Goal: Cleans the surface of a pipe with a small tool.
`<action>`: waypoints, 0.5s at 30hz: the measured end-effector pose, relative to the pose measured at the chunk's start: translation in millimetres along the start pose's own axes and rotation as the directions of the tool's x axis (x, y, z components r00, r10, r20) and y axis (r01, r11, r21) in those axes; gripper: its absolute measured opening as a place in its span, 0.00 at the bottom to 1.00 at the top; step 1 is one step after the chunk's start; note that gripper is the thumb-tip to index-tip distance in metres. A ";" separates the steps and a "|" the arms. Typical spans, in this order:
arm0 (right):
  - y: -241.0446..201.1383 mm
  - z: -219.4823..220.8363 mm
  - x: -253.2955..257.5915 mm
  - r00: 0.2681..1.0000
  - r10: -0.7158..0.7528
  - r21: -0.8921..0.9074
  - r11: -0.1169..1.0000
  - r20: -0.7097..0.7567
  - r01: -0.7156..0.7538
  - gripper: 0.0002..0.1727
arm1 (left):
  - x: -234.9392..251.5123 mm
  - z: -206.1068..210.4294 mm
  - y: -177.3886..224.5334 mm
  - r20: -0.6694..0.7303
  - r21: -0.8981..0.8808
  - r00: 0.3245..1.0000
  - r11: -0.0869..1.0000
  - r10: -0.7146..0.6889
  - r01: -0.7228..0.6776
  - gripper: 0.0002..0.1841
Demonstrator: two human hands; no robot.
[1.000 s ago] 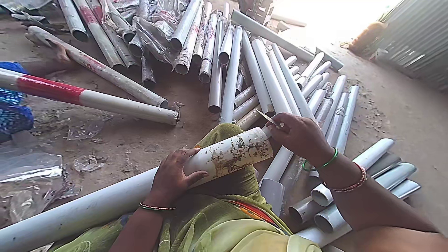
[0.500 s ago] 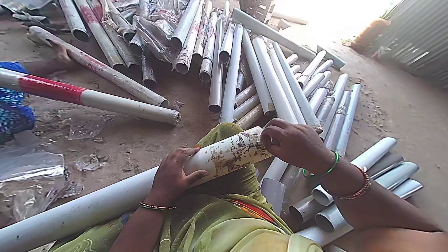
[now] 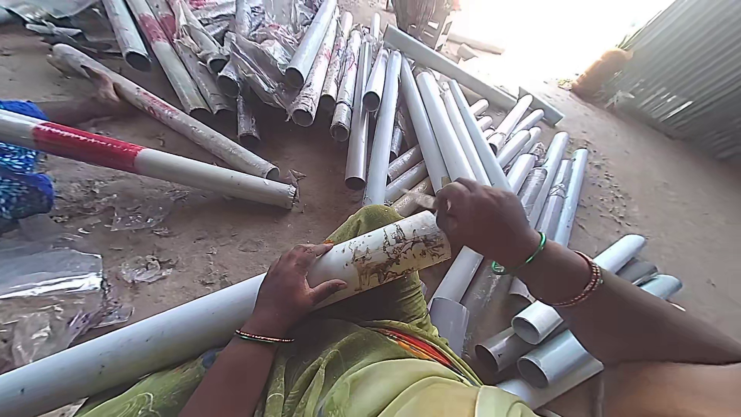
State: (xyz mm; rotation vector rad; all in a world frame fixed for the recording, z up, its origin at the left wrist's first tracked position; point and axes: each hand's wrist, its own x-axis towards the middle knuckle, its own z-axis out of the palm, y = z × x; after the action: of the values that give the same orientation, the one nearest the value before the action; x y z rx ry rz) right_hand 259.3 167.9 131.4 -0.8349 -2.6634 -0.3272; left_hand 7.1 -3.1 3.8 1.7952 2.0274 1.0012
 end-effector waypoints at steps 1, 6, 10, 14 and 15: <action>5.6 -1.6 0.5 0.994 0.105 0.049 0.993 -0.032 -0.104 0.09 | -0.3 0.0 0.5 0.005 -0.006 1.000 1.000 -0.002 0.003 0.43; 20.8 -3.3 -15.3 0.881 0.425 0.336 0.815 0.207 -0.473 0.10 | 0.0 -1.4 0.8 0.010 -0.010 1.000 1.000 -0.007 0.007 0.42; 17.0 5.0 -42.2 0.840 0.328 0.595 0.596 0.433 -0.540 0.06 | -0.5 -1.3 1.0 0.004 -0.004 1.000 1.000 -0.004 0.005 0.42; 10.0 19.6 -65.6 0.864 0.258 0.571 0.663 0.433 -0.484 0.11 | -0.3 -3.3 2.5 0.039 -0.020 0.999 1.000 -0.021 0.021 0.40; 7.5 23.7 -69.9 0.874 0.264 0.546 0.696 0.408 -0.466 0.13 | -0.6 -3.5 1.6 0.052 -0.028 0.998 0.999 -0.019 0.020 0.39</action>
State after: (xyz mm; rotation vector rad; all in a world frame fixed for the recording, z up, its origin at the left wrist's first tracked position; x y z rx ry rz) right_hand 312.0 145.7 84.3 -1.2097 -2.4807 0.8287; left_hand 6.4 -4.8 7.3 1.7654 1.9865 0.9630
